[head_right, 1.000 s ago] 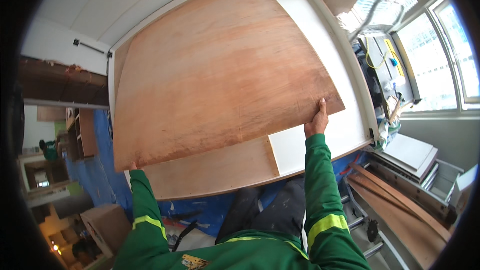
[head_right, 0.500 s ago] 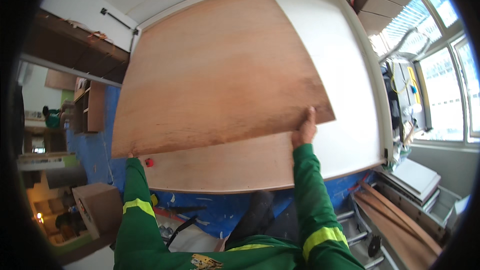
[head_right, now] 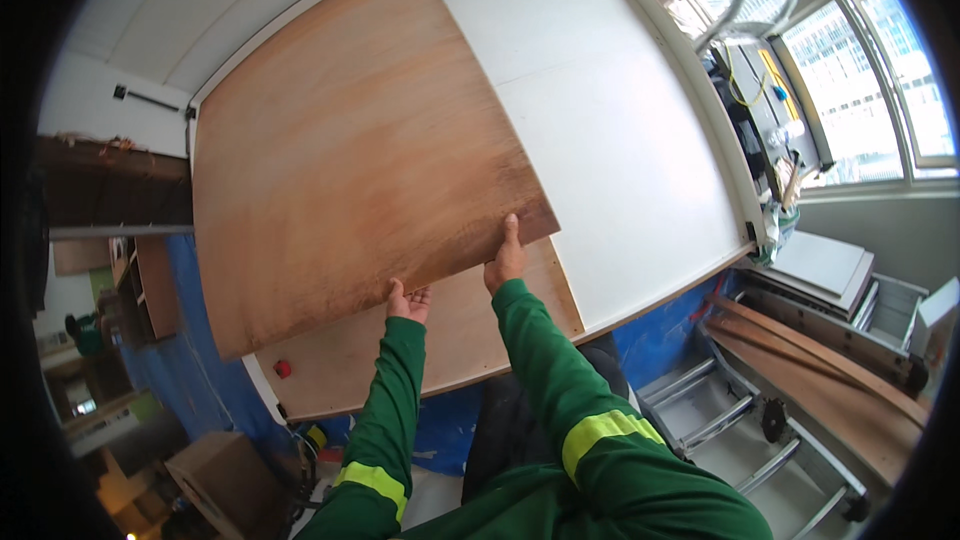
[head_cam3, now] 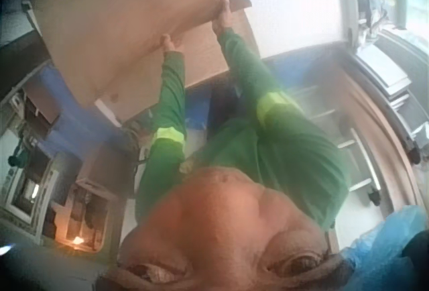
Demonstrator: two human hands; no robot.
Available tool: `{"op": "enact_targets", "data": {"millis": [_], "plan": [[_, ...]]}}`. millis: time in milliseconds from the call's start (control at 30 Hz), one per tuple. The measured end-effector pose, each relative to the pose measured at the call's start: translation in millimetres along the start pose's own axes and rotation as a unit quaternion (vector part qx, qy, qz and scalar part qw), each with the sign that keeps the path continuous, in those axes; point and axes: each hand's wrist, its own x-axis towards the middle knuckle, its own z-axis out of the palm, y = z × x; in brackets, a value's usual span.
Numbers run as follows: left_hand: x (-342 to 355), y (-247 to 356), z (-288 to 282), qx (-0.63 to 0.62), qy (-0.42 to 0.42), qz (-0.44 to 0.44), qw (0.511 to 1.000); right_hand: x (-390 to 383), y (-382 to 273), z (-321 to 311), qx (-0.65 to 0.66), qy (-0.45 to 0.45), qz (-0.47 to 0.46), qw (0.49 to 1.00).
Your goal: The person positions a large plywood sheet on a workbench, then uses a pencil and a straight wooden batten to mark lines on the sheet. The person repeatedly repositions the sheet and the batten to draw multiple straight lines across the surface.
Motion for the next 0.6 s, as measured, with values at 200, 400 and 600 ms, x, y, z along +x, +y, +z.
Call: {"op": "enact_targets", "data": {"millis": [200, 400, 600], "plan": [[41.4, -12.9, 7.2, -0.057, 0.146, -0.043, 0.987, 24.4, -30.0, -38.2, -0.160, 0.077, 0.124, 0.976], [89.2, -26.3, -20.5, -0.055, 0.137, -0.029, 0.989, 43.4, -112.8, -171.2, -0.299, 0.047, 0.091, 0.949], [51.8, -23.3, -18.6, 0.079, 0.105, 0.050, 0.990, 34.9, -224.4, -263.8, -0.459, 0.080, 0.086, 0.881]]}}
